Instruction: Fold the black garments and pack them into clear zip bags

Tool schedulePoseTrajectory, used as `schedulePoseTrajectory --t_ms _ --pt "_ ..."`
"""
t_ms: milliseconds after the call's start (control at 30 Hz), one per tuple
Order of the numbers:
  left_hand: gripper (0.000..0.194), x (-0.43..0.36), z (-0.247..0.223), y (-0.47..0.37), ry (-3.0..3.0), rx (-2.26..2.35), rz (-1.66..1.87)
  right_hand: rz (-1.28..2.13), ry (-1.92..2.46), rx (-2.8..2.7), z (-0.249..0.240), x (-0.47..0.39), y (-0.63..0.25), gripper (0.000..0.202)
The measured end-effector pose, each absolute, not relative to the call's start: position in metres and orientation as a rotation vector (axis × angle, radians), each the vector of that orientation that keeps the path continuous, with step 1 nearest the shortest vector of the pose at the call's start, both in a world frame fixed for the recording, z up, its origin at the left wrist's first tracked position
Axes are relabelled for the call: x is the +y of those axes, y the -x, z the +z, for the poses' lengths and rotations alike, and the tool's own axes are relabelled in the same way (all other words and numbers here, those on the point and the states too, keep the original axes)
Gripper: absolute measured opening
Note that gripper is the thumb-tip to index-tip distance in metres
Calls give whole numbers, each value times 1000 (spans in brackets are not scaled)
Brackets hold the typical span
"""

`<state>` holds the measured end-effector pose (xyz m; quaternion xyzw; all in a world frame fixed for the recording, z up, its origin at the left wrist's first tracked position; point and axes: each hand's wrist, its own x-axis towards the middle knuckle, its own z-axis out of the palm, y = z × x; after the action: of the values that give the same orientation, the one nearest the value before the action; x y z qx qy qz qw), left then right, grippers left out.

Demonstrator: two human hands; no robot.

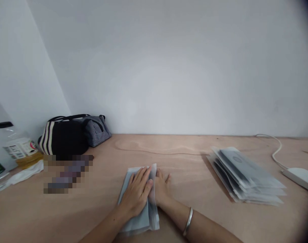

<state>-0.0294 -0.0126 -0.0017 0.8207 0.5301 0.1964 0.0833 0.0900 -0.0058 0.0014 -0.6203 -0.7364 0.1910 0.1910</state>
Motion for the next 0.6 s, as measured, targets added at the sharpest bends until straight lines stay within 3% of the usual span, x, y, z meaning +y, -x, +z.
schedulePoseTrajectory --t_ms 133,400,600 --pt "51 -11 -5 31 -2530 1590 464 522 1736 -1988 0 4 -113 41" --pt "58 -12 0 30 -2620 1489 194 380 1954 -1731 7 24 -241 35" --pt "58 -30 10 2 -2588 1629 318 -155 1802 -1953 15 -11 -239 48"
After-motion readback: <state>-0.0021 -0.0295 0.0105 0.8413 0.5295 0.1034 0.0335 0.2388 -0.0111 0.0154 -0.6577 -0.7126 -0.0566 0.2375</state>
